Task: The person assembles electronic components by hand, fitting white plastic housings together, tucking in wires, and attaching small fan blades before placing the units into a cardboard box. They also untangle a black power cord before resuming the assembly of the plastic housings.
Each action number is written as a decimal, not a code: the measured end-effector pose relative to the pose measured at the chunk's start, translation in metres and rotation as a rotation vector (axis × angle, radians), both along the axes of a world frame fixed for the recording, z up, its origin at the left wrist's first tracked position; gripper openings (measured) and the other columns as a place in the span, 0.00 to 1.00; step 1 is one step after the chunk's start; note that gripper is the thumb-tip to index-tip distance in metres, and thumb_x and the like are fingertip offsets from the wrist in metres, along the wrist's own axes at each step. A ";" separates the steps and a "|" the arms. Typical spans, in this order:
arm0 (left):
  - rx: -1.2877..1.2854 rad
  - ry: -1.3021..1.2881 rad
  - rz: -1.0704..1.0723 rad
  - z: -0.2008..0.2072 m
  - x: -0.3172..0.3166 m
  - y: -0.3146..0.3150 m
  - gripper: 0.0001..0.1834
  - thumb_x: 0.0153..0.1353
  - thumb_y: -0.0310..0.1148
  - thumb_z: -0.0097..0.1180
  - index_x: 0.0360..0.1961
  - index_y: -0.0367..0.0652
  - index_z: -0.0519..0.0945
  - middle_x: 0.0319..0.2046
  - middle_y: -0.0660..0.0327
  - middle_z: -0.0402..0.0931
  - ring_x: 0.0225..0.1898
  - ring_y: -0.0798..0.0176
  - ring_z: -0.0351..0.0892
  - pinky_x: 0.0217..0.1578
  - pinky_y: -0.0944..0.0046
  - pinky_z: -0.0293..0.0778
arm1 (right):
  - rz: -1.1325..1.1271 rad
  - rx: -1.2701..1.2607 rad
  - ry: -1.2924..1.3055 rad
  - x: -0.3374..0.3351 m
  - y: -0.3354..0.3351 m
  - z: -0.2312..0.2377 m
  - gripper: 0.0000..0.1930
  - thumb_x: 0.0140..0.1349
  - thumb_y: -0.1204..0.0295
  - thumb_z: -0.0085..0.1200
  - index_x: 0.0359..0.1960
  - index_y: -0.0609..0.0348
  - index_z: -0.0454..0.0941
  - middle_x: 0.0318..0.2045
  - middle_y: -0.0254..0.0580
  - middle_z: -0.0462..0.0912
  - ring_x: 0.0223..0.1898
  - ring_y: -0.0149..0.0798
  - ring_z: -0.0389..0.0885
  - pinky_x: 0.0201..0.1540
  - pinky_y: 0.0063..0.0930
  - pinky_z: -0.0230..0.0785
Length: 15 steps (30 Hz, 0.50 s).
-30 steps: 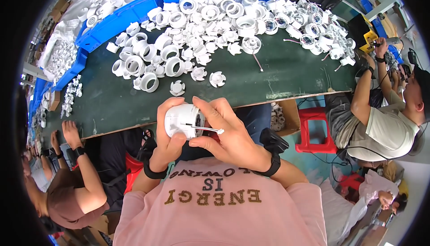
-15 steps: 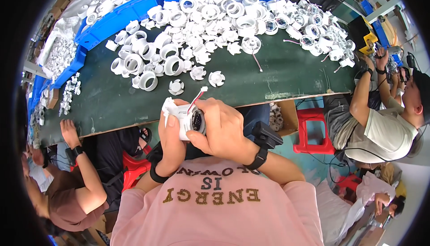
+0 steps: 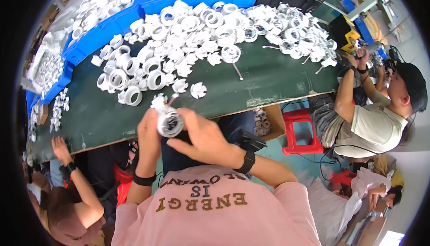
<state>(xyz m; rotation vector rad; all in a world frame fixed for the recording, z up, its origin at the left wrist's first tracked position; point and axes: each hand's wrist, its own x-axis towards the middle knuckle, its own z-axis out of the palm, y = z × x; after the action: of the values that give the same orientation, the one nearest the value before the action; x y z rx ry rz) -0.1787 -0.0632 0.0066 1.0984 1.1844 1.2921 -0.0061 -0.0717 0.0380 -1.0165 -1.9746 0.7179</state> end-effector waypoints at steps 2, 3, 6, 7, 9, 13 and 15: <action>-0.144 -0.235 0.002 0.005 -0.009 0.002 0.20 0.73 0.43 0.38 0.51 0.38 0.73 0.37 0.63 0.76 0.32 0.75 0.74 0.29 0.78 0.69 | 0.111 -0.084 0.029 -0.004 -0.001 0.000 0.36 0.54 0.68 0.63 0.61 0.66 0.57 0.36 0.48 0.75 0.33 0.43 0.78 0.37 0.33 0.73; -0.281 -0.378 -0.013 0.024 -0.010 0.000 0.21 0.72 0.44 0.37 0.53 0.38 0.70 0.35 0.63 0.77 0.35 0.72 0.78 0.27 0.75 0.71 | 0.112 -0.082 0.024 -0.004 0.000 0.002 0.36 0.54 0.68 0.63 0.61 0.66 0.57 0.36 0.48 0.75 0.33 0.43 0.78 0.37 0.33 0.73; -0.333 -0.487 -0.056 0.032 -0.020 -0.011 0.22 0.70 0.46 0.42 0.54 0.38 0.68 0.34 0.62 0.78 0.34 0.68 0.81 0.24 0.73 0.72 | 0.361 -0.130 0.015 -0.004 0.017 0.018 0.35 0.54 0.71 0.61 0.63 0.60 0.58 0.40 0.49 0.75 0.35 0.45 0.78 0.39 0.33 0.73; -0.249 -0.245 -0.099 0.029 -0.031 -0.014 0.23 0.68 0.47 0.44 0.53 0.38 0.68 0.34 0.60 0.78 0.32 0.67 0.81 0.23 0.73 0.72 | 0.357 -0.081 0.006 0.004 0.030 0.023 0.27 0.52 0.73 0.61 0.55 0.58 0.70 0.38 0.45 0.76 0.35 0.44 0.78 0.40 0.33 0.73; -0.194 -0.030 -0.001 0.022 -0.063 -0.015 0.23 0.65 0.49 0.48 0.50 0.40 0.70 0.33 0.60 0.78 0.26 0.67 0.80 0.20 0.73 0.67 | 0.077 0.012 -0.059 0.028 0.070 0.023 0.11 0.50 0.74 0.61 0.36 0.59 0.81 0.33 0.45 0.79 0.33 0.47 0.79 0.38 0.34 0.72; -0.083 0.148 0.444 0.003 -0.150 0.008 0.20 0.64 0.46 0.53 0.47 0.40 0.76 0.34 0.67 0.77 0.32 0.74 0.74 0.29 0.74 0.66 | -0.424 0.189 -0.666 0.103 0.152 -0.007 0.26 0.49 0.62 0.64 0.47 0.65 0.72 0.42 0.55 0.77 0.46 0.55 0.74 0.49 0.42 0.67; -0.070 0.341 0.402 -0.011 -0.185 0.022 0.20 0.64 0.43 0.54 0.47 0.37 0.77 0.37 0.68 0.75 0.35 0.75 0.71 0.39 0.74 0.66 | -0.382 0.174 -0.616 0.114 0.175 -0.019 0.28 0.48 0.61 0.65 0.48 0.65 0.71 0.44 0.55 0.77 0.46 0.56 0.75 0.48 0.43 0.69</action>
<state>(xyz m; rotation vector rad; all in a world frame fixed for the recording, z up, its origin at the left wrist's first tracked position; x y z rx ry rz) -0.3637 -0.0415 -0.0041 1.0920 1.7614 1.3817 0.1078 0.1036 0.0190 -1.5777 -2.1924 0.0093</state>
